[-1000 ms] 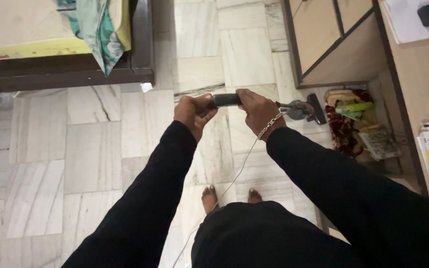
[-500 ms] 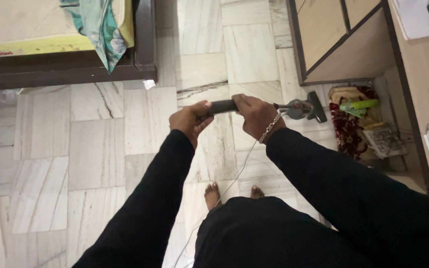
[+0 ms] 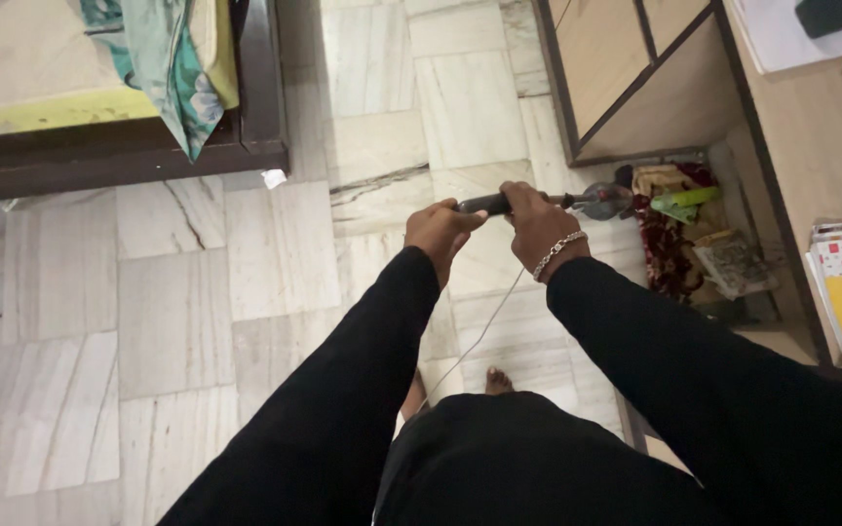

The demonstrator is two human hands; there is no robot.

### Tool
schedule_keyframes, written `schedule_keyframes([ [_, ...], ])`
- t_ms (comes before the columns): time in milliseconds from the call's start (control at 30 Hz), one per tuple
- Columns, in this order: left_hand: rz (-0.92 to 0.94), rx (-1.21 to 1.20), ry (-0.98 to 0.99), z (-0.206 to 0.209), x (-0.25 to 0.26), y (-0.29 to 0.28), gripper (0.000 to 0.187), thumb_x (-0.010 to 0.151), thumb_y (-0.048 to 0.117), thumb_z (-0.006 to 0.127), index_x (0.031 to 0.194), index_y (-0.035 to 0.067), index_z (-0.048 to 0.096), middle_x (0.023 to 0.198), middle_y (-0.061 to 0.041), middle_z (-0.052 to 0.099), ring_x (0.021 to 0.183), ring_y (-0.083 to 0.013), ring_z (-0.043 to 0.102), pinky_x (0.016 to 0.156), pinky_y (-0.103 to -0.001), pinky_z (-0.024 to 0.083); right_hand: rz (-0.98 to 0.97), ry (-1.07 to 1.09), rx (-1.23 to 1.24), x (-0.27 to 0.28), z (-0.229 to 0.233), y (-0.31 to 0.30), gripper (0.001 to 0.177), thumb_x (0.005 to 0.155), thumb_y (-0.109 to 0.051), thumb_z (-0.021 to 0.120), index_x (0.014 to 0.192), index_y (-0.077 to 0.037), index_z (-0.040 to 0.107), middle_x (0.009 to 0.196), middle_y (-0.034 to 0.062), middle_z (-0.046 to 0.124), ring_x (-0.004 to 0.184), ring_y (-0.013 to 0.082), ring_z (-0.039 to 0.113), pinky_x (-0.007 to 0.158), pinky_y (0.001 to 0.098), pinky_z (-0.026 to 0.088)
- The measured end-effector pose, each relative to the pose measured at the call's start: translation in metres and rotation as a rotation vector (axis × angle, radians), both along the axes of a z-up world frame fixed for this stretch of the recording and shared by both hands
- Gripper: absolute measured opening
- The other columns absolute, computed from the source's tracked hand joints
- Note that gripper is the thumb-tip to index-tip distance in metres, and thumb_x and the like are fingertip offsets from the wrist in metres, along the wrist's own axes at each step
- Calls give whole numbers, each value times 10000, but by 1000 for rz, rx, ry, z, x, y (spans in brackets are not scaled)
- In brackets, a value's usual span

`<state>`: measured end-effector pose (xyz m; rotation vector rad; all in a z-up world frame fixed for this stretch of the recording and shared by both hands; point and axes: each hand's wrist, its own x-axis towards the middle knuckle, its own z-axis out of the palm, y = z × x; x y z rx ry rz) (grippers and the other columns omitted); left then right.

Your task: The person uses a corded stick vacuum to clean a tiled floor in a bedroom. They move the vacuum head back and forth across the floor, navigating around a bed and a chair.

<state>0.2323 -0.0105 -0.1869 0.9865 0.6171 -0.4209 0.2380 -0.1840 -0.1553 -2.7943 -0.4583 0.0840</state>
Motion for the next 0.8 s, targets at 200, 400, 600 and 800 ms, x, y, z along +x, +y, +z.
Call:
schedule_keyframes([
  [200,15,-5,3,11,12,7,308,758,-51,780,1004,48,621,975,-76,634,966,-179,640,886,-283,536,100,14,204,14,-2,7,439,909,-3,653,1333,-37,543,1177,204,626,1083,413,637,892,477,543],
  [400,59,-62,-36,11,11,33,168,787,-66,743,935,-43,666,926,-93,622,915,-188,627,813,-296,540,91,19,257,8,1,29,406,942,-38,672,1334,-44,564,1202,211,641,1097,420,643,921,479,541],
  [600,253,-129,-84,10,17,64,414,773,-130,708,1173,-102,604,1109,-170,637,1036,-221,667,966,-298,586,226,-89,275,10,-1,50,646,925,-46,702,1514,-40,439,1444,347,485,1230,507,575,1010,467,515],
  [800,333,-151,-140,29,21,91,543,785,-182,601,1317,-133,508,1199,-235,577,1086,-323,652,1029,-409,553,197,14,315,15,11,70,735,914,-36,693,1568,-93,362,1531,328,416,1137,419,639,943,425,562],
])
